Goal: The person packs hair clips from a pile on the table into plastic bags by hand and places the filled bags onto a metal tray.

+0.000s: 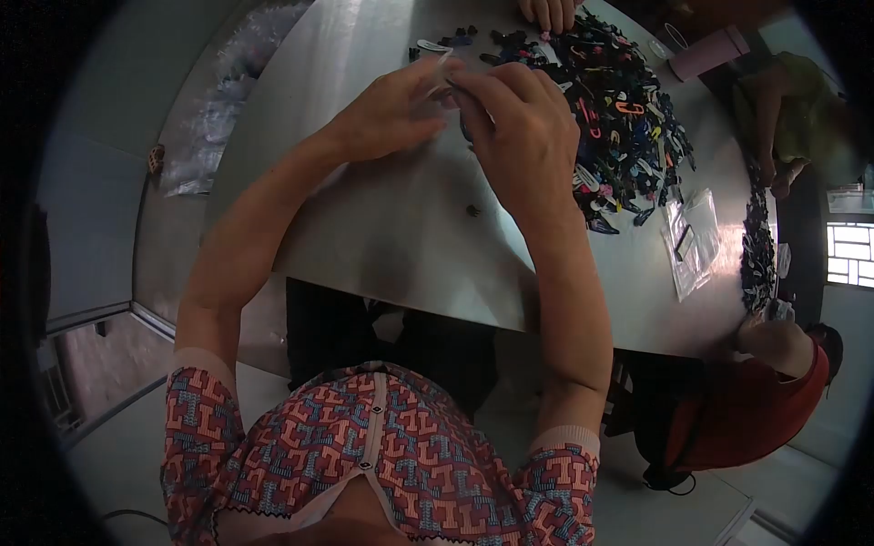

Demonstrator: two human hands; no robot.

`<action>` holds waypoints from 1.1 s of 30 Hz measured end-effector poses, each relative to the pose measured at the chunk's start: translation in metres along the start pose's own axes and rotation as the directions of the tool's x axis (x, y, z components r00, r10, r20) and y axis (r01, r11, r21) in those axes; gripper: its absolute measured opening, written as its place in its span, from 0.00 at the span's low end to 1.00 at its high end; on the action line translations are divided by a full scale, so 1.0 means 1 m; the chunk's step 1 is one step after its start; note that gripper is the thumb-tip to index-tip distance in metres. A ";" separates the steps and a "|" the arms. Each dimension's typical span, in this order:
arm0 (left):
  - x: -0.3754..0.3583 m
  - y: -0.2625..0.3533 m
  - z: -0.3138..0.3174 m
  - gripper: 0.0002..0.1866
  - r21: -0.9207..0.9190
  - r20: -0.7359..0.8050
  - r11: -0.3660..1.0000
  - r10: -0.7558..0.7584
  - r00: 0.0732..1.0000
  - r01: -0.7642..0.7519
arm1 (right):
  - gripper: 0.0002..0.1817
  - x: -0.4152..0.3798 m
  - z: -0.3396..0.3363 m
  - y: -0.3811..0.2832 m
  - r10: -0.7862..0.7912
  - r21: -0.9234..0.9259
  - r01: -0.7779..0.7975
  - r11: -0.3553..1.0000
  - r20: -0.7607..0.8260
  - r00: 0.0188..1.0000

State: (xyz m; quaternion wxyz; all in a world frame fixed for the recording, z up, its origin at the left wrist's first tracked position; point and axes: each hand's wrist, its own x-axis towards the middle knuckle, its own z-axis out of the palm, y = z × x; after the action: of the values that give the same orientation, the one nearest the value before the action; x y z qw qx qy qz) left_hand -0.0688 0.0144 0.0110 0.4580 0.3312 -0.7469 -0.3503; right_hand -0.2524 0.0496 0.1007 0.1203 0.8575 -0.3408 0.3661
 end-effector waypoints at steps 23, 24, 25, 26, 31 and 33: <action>-0.002 0.016 -0.006 0.31 0.021 -0.012 0.998 -0.055 0.998 0.055 | 0.10 -0.022 0.015 0.053 0.176 -0.073 -0.161 0.984 0.331 0.927; -0.003 0.014 -0.005 0.31 0.022 -0.015 0.998 -0.053 0.998 0.054 | 0.10 -0.023 0.015 0.054 0.173 -0.073 -0.158 0.985 0.330 0.928; -0.002 0.012 -0.003 0.32 0.028 -0.029 0.999 -0.027 0.999 0.028 | 0.10 -0.024 0.016 0.054 0.173 -0.066 -0.160 0.985 0.362 0.916; -0.001 0.010 -0.003 0.32 0.034 -0.042 0.999 -0.001 0.999 0.002 | 0.10 -0.025 0.017 0.054 0.173 -0.060 -0.163 0.985 0.393 0.903; -0.001 0.009 -0.004 0.32 0.020 -0.012 0.999 -0.031 0.999 0.031 | 0.08 -0.024 0.016 0.056 0.218 -0.013 -0.233 0.973 0.404 0.888; -0.001 0.008 -0.004 0.32 0.014 -0.014 0.999 -0.041 0.999 0.041 | 0.07 -0.024 0.016 0.058 0.224 0.002 -0.246 0.969 0.404 0.887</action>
State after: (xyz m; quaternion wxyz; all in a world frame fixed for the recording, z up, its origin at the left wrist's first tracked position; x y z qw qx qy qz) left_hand -0.0663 0.0188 0.0187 0.4535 0.3520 -0.7393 -0.3519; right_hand -0.2948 0.0111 0.0700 -0.0200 0.8695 -0.4495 0.2037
